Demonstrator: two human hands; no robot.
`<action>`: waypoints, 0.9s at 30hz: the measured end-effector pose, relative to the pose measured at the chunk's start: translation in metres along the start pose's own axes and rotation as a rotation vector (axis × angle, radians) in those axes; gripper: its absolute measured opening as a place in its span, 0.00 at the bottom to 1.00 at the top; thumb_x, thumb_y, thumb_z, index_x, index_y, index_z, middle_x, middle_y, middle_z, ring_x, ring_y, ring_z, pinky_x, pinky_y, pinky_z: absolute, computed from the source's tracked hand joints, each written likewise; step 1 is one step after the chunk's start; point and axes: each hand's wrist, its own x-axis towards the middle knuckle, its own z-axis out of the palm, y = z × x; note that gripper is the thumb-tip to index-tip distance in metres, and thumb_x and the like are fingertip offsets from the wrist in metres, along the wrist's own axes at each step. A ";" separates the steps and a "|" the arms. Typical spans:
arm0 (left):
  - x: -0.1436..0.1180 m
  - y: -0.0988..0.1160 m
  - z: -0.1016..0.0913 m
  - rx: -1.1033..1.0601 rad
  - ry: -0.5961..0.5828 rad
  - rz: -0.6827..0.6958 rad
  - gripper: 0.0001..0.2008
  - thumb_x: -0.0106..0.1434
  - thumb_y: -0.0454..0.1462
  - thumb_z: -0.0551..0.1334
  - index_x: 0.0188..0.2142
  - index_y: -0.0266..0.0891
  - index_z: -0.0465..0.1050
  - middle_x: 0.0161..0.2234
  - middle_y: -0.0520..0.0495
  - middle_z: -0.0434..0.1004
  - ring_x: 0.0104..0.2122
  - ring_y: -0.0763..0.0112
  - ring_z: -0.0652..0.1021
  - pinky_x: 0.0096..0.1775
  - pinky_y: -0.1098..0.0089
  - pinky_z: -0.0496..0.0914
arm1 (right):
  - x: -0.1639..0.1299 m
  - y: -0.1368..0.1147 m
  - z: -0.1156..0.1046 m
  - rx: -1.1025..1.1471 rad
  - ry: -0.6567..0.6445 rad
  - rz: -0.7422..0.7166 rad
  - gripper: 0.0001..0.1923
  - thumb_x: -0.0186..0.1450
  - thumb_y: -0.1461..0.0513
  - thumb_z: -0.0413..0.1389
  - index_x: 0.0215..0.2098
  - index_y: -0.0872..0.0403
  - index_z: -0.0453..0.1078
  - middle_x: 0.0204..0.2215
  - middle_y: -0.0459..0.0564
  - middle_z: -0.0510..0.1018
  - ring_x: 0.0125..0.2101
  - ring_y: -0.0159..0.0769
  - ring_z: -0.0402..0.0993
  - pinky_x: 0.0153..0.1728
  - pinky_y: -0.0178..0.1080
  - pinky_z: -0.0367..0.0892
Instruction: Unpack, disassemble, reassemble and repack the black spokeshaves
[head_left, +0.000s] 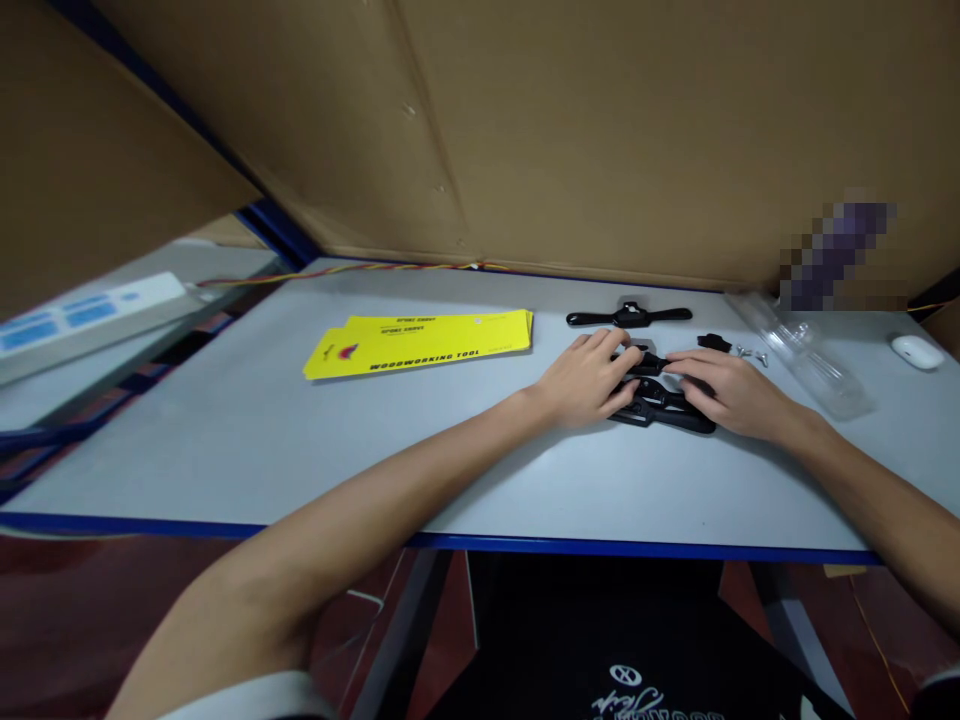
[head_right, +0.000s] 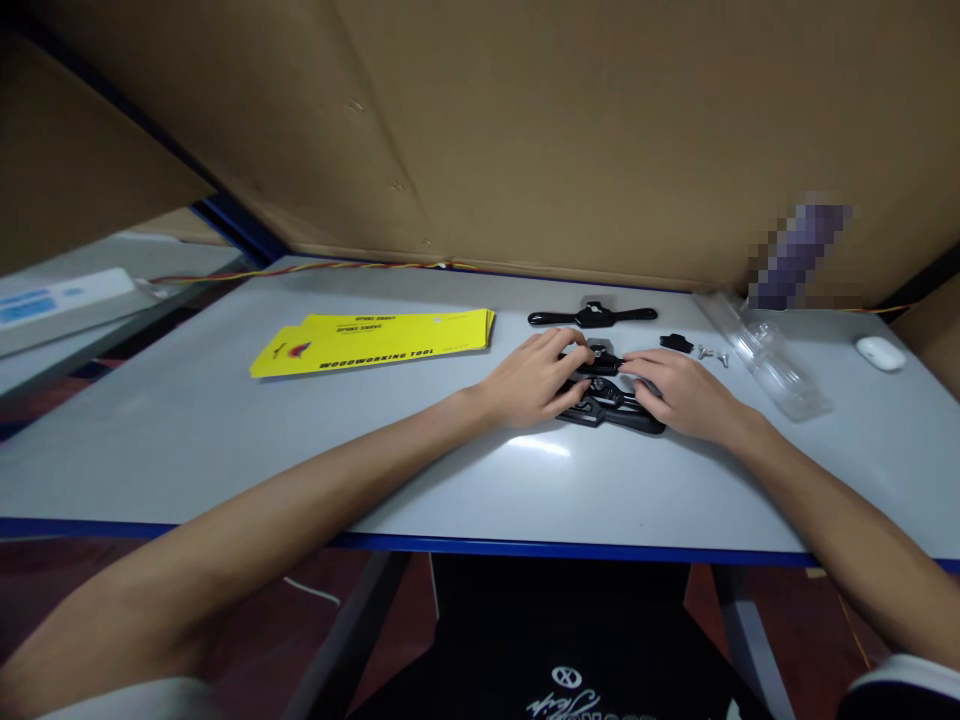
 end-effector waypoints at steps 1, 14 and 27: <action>0.000 0.000 0.000 -0.004 0.005 0.003 0.22 0.78 0.47 0.47 0.57 0.39 0.72 0.59 0.33 0.74 0.54 0.47 0.75 0.59 0.47 0.72 | 0.001 -0.001 0.000 0.013 0.009 0.004 0.21 0.77 0.61 0.48 0.56 0.48 0.82 0.56 0.55 0.86 0.57 0.52 0.83 0.60 0.61 0.77; 0.021 0.010 -0.015 -0.062 -0.001 -0.270 0.16 0.72 0.45 0.61 0.49 0.37 0.80 0.49 0.35 0.81 0.51 0.47 0.80 0.52 0.53 0.74 | 0.002 -0.001 0.011 0.050 0.260 -0.047 0.13 0.75 0.61 0.55 0.44 0.51 0.83 0.51 0.57 0.88 0.47 0.48 0.87 0.52 0.52 0.81; 0.055 0.027 -0.035 0.182 -0.319 -0.298 0.26 0.81 0.40 0.49 0.51 0.33 0.86 0.47 0.28 0.87 0.51 0.43 0.86 0.46 0.57 0.74 | 0.003 -0.011 0.014 0.082 0.146 0.017 0.16 0.74 0.61 0.54 0.52 0.54 0.81 0.49 0.60 0.86 0.48 0.53 0.84 0.52 0.56 0.77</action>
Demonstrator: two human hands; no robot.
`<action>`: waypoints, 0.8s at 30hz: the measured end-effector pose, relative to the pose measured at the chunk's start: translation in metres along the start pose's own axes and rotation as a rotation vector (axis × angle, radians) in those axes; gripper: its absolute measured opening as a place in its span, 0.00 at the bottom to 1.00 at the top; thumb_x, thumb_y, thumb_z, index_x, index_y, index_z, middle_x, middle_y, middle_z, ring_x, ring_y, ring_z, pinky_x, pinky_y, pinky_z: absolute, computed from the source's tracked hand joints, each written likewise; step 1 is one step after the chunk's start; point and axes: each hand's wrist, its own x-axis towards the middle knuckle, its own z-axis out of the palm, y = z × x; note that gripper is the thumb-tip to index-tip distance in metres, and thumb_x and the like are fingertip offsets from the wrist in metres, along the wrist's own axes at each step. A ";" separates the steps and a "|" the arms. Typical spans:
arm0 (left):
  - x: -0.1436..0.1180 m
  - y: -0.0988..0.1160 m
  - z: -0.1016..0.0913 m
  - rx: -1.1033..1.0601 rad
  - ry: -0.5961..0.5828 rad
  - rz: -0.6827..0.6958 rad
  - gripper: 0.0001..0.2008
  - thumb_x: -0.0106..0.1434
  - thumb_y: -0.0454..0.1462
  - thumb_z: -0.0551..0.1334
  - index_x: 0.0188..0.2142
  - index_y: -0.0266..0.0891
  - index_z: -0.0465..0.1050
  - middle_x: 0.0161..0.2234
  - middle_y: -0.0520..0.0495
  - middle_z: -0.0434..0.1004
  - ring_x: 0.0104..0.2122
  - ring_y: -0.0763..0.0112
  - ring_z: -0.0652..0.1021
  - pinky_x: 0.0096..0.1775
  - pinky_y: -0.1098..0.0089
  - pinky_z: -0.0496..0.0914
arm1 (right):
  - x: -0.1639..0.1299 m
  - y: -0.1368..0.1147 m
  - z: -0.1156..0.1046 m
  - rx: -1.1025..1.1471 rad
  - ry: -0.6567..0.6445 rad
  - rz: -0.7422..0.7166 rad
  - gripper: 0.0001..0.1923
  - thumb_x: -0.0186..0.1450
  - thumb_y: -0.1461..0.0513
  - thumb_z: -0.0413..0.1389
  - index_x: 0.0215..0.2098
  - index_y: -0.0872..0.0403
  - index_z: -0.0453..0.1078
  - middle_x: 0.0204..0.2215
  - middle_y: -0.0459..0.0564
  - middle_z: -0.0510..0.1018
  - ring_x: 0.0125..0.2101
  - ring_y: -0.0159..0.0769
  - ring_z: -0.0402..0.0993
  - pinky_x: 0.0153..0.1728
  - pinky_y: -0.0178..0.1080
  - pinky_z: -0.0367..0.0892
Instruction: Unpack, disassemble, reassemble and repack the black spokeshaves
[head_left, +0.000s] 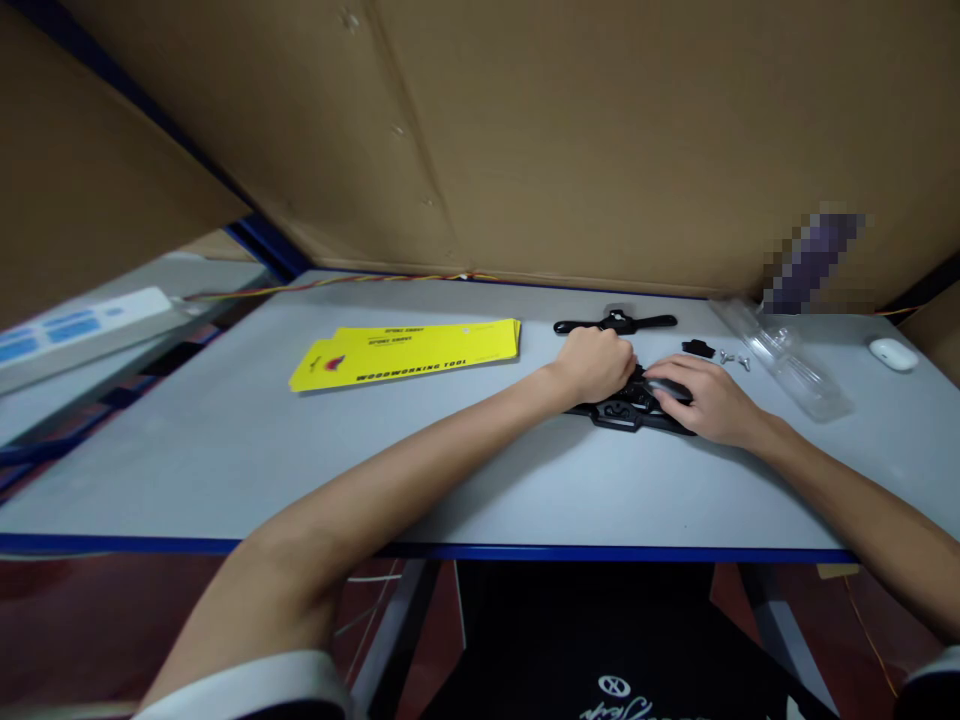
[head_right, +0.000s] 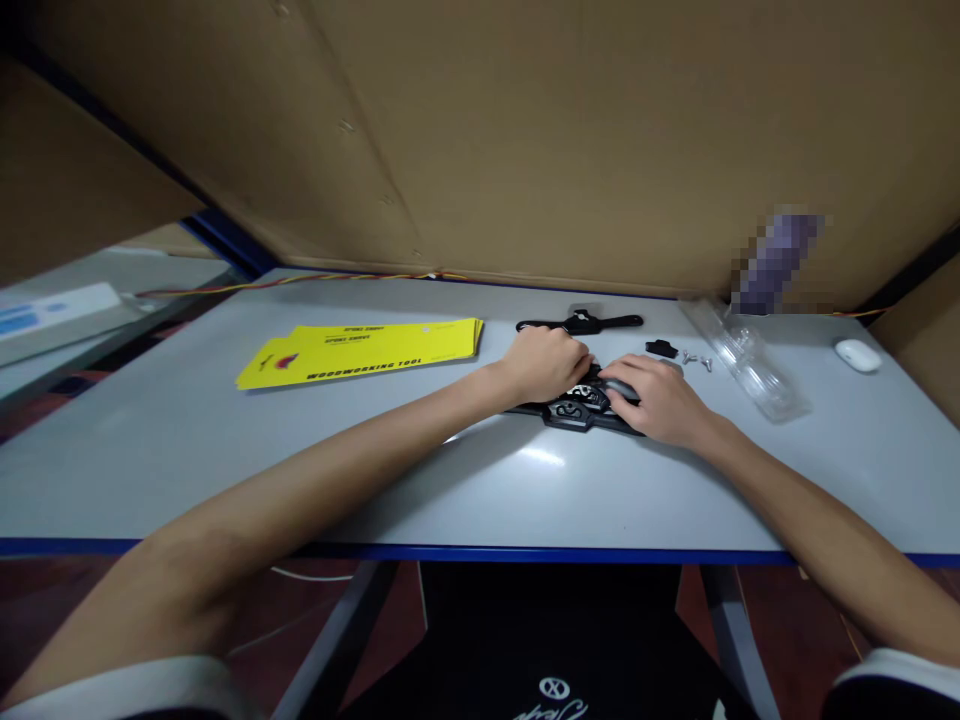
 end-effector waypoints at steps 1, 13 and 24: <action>0.000 0.000 0.002 -0.002 0.003 -0.011 0.26 0.81 0.40 0.49 0.51 0.33 0.86 0.47 0.28 0.87 0.51 0.43 0.86 0.46 0.57 0.74 | 0.000 0.000 0.000 -0.003 -0.013 -0.004 0.16 0.74 0.61 0.54 0.53 0.54 0.81 0.49 0.60 0.86 0.48 0.53 0.83 0.53 0.56 0.77; -0.001 0.000 0.010 -0.144 0.003 -0.062 0.25 0.83 0.43 0.49 0.51 0.34 0.85 0.47 0.31 0.87 0.50 0.46 0.86 0.45 0.60 0.73 | 0.005 0.005 0.000 0.070 0.160 0.051 0.07 0.70 0.60 0.61 0.42 0.50 0.82 0.40 0.52 0.88 0.39 0.45 0.86 0.45 0.48 0.79; 0.004 -0.002 0.013 -0.163 0.023 -0.034 0.25 0.83 0.44 0.50 0.52 0.35 0.85 0.47 0.31 0.87 0.50 0.47 0.86 0.44 0.61 0.72 | 0.003 0.020 -0.003 -0.020 0.160 0.009 0.13 0.72 0.61 0.57 0.51 0.51 0.81 0.50 0.57 0.88 0.50 0.51 0.85 0.54 0.54 0.78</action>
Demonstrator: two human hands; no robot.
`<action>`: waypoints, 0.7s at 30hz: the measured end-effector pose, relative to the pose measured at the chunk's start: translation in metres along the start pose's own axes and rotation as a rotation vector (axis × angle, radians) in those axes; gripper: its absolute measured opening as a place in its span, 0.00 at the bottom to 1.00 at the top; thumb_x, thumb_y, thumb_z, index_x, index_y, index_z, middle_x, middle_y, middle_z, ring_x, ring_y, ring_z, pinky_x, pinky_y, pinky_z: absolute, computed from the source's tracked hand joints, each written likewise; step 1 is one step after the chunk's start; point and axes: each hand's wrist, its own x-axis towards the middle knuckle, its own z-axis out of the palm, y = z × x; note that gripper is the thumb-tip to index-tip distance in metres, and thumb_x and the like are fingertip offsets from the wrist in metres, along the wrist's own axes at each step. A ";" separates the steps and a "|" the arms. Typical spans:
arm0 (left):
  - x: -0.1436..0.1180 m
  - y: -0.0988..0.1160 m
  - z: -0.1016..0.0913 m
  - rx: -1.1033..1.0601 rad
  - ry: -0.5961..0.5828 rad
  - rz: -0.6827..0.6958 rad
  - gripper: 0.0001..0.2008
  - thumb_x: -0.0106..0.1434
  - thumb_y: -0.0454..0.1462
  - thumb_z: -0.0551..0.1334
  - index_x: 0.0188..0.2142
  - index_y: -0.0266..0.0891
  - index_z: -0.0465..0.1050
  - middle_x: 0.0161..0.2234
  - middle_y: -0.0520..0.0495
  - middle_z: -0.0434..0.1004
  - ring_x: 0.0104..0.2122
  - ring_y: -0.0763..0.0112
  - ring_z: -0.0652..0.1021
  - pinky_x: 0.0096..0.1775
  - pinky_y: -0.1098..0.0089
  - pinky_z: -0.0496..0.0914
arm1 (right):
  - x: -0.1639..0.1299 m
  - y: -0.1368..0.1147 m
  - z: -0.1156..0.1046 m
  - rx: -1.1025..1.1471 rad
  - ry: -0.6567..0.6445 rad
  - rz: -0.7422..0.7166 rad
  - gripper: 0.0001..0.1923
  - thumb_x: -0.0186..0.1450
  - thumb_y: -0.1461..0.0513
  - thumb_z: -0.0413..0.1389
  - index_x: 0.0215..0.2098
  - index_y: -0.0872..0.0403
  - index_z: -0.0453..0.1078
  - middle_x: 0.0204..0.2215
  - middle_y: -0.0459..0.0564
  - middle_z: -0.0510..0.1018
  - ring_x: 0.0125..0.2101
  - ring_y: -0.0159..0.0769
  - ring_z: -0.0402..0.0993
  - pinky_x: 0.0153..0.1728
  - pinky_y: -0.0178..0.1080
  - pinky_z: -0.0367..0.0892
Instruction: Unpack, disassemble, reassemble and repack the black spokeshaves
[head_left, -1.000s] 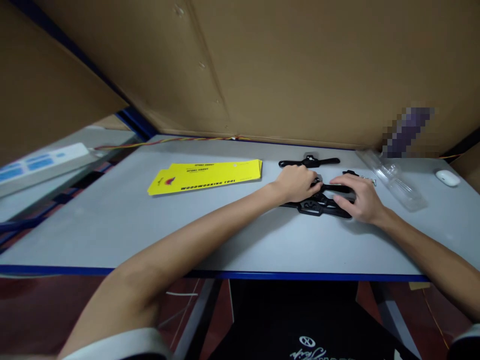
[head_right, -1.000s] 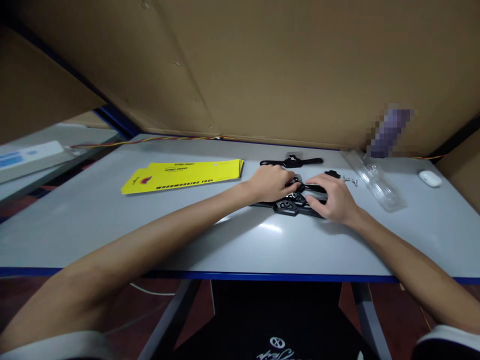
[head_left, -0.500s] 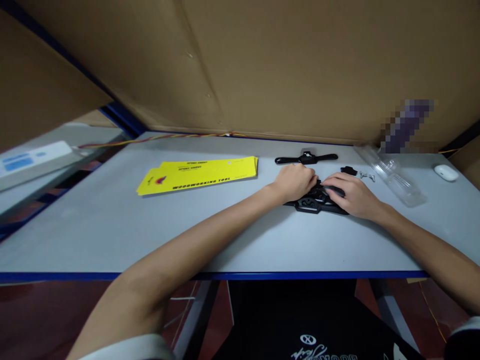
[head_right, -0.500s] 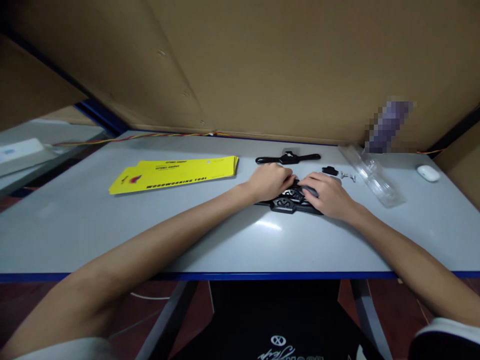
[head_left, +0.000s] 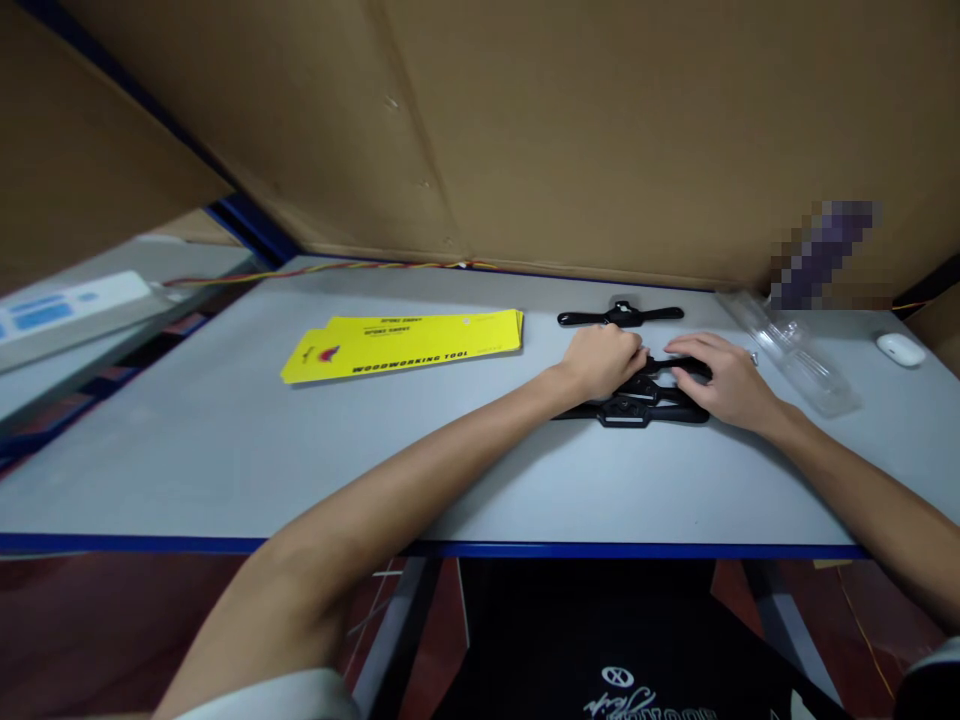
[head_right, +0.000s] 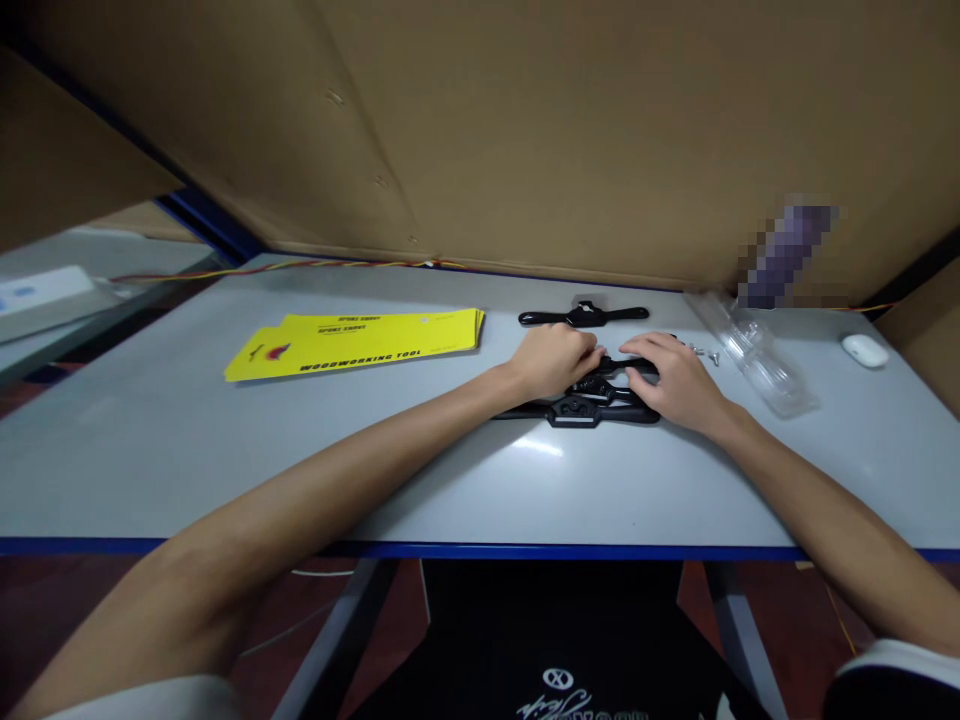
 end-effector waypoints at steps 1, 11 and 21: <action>0.000 0.000 0.000 0.010 0.009 0.009 0.25 0.83 0.44 0.50 0.52 0.35 0.85 0.47 0.31 0.87 0.50 0.46 0.86 0.44 0.61 0.72 | 0.000 0.002 0.000 -0.007 -0.029 0.005 0.15 0.72 0.61 0.57 0.53 0.51 0.81 0.51 0.57 0.88 0.51 0.52 0.85 0.55 0.55 0.77; -0.004 0.010 -0.003 0.054 0.010 0.037 0.25 0.84 0.43 0.49 0.55 0.33 0.84 0.49 0.29 0.87 0.50 0.45 0.86 0.43 0.60 0.73 | 0.003 0.003 -0.010 0.015 -0.152 0.139 0.14 0.72 0.60 0.58 0.51 0.49 0.84 0.45 0.54 0.89 0.45 0.49 0.85 0.50 0.52 0.77; -0.006 0.012 -0.005 0.073 0.028 0.036 0.25 0.83 0.43 0.48 0.58 0.34 0.82 0.52 0.29 0.86 0.50 0.44 0.86 0.44 0.58 0.74 | 0.005 -0.003 0.001 0.003 -0.227 0.207 0.12 0.73 0.58 0.58 0.47 0.50 0.84 0.41 0.55 0.81 0.41 0.48 0.79 0.47 0.50 0.73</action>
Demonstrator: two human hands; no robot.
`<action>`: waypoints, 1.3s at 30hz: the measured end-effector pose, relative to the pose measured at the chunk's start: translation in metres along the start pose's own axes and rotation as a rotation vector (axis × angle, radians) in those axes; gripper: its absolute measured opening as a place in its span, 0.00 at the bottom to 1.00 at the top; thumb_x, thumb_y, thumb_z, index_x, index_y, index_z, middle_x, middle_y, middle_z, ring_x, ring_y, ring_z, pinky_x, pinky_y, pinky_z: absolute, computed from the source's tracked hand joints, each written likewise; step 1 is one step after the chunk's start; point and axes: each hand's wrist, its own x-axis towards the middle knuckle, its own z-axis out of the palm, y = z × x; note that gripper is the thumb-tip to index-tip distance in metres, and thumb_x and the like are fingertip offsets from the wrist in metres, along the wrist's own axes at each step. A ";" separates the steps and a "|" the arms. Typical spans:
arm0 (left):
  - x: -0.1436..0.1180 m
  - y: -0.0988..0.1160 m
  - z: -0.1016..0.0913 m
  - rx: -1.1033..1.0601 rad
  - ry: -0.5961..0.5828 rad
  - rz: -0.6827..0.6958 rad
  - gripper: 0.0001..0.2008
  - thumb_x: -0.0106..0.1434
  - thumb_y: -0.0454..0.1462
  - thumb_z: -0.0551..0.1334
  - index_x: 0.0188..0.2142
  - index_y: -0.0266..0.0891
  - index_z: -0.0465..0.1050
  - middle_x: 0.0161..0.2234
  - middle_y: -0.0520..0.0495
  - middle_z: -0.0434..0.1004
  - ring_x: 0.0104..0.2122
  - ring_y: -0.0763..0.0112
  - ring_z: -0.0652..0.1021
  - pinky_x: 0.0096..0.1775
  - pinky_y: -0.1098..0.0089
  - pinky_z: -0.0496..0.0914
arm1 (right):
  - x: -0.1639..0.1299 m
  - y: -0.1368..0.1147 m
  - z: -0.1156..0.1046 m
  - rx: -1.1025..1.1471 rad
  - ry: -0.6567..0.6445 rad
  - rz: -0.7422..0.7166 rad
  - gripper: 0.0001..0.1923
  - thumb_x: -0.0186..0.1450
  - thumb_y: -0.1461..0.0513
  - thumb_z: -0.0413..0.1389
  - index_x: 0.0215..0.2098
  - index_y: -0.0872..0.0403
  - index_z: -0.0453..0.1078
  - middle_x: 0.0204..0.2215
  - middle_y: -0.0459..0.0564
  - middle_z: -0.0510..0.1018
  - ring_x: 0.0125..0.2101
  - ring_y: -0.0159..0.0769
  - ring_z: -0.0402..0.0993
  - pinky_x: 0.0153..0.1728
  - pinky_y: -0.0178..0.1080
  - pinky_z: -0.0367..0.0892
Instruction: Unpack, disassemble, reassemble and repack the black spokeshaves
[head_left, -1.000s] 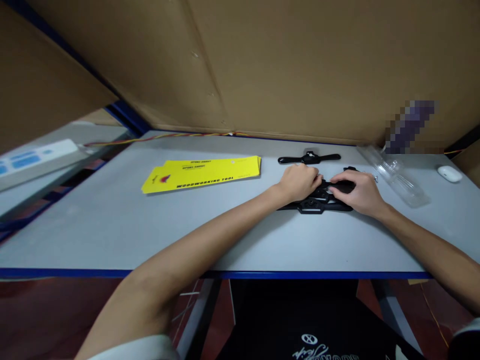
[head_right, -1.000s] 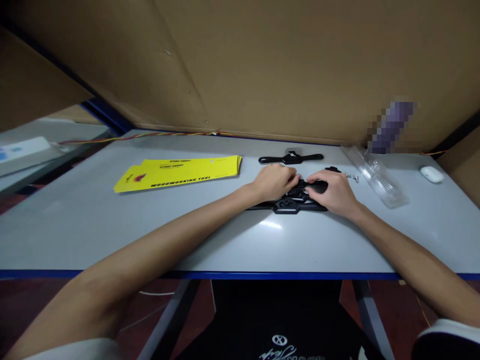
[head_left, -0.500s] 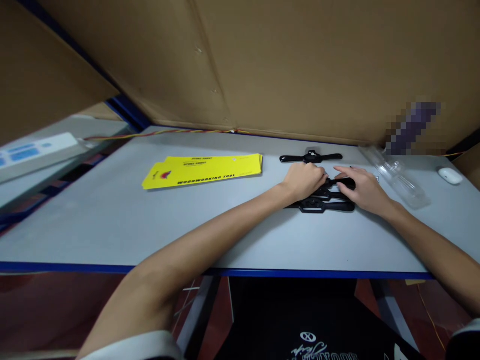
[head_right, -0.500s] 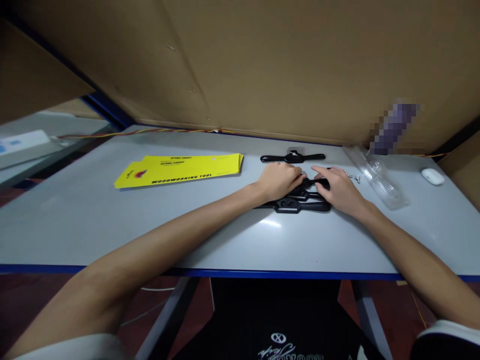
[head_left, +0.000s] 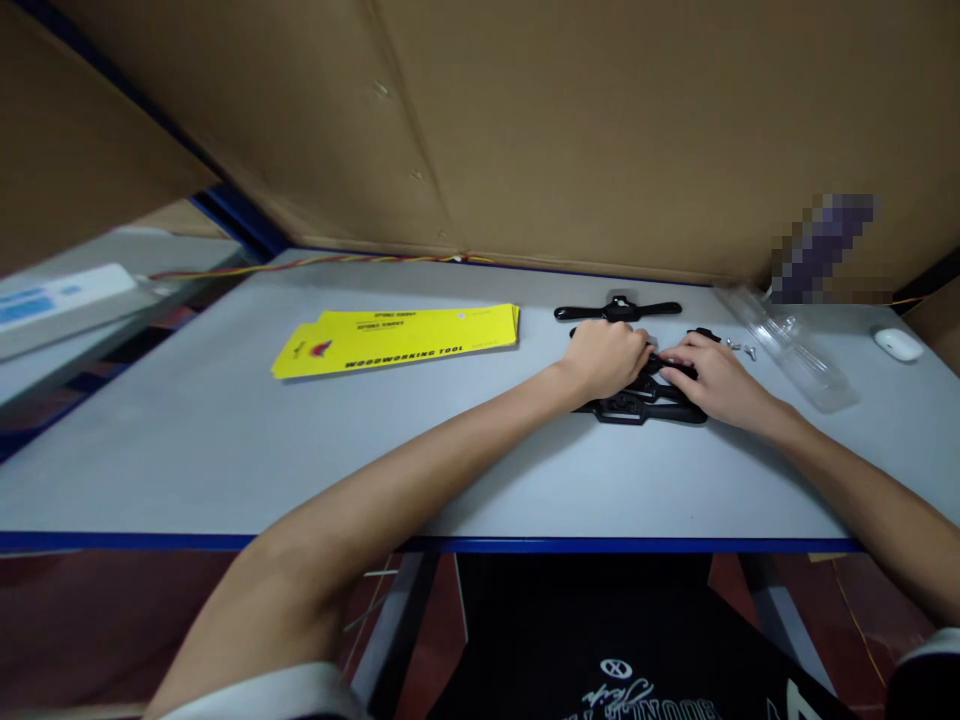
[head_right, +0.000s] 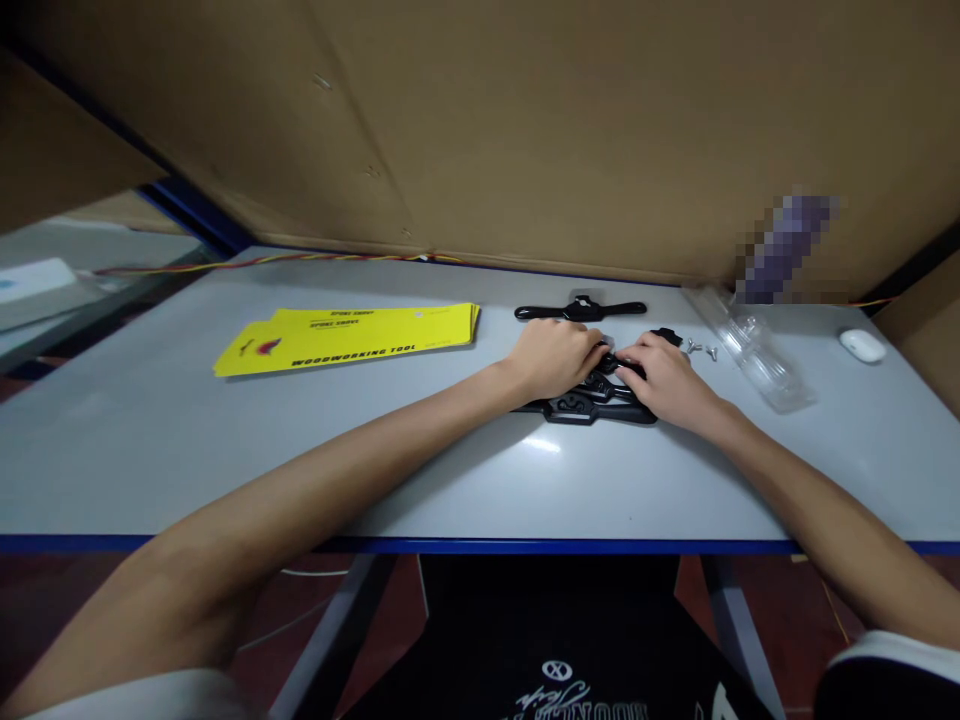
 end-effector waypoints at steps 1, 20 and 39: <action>0.000 0.000 0.000 0.007 -0.002 0.004 0.25 0.83 0.43 0.48 0.58 0.34 0.82 0.52 0.29 0.86 0.50 0.45 0.86 0.44 0.58 0.74 | 0.000 0.000 0.001 -0.008 -0.002 0.006 0.12 0.73 0.58 0.58 0.48 0.50 0.84 0.41 0.56 0.81 0.42 0.49 0.78 0.47 0.50 0.73; 0.009 -0.029 0.017 -0.200 0.116 -0.112 0.24 0.79 0.44 0.50 0.49 0.38 0.84 0.43 0.37 0.88 0.45 0.49 0.86 0.43 0.59 0.73 | -0.002 -0.001 0.002 -0.097 0.001 -0.037 0.11 0.76 0.58 0.55 0.48 0.50 0.79 0.43 0.57 0.81 0.47 0.54 0.77 0.52 0.55 0.71; 0.012 -0.044 0.034 -0.266 0.213 0.301 0.23 0.71 0.31 0.53 0.60 0.41 0.76 0.54 0.39 0.78 0.48 0.56 0.80 0.50 0.59 0.74 | -0.008 -0.013 -0.007 -0.196 -0.103 -0.134 0.21 0.80 0.60 0.44 0.65 0.45 0.71 0.53 0.59 0.81 0.48 0.55 0.76 0.50 0.57 0.70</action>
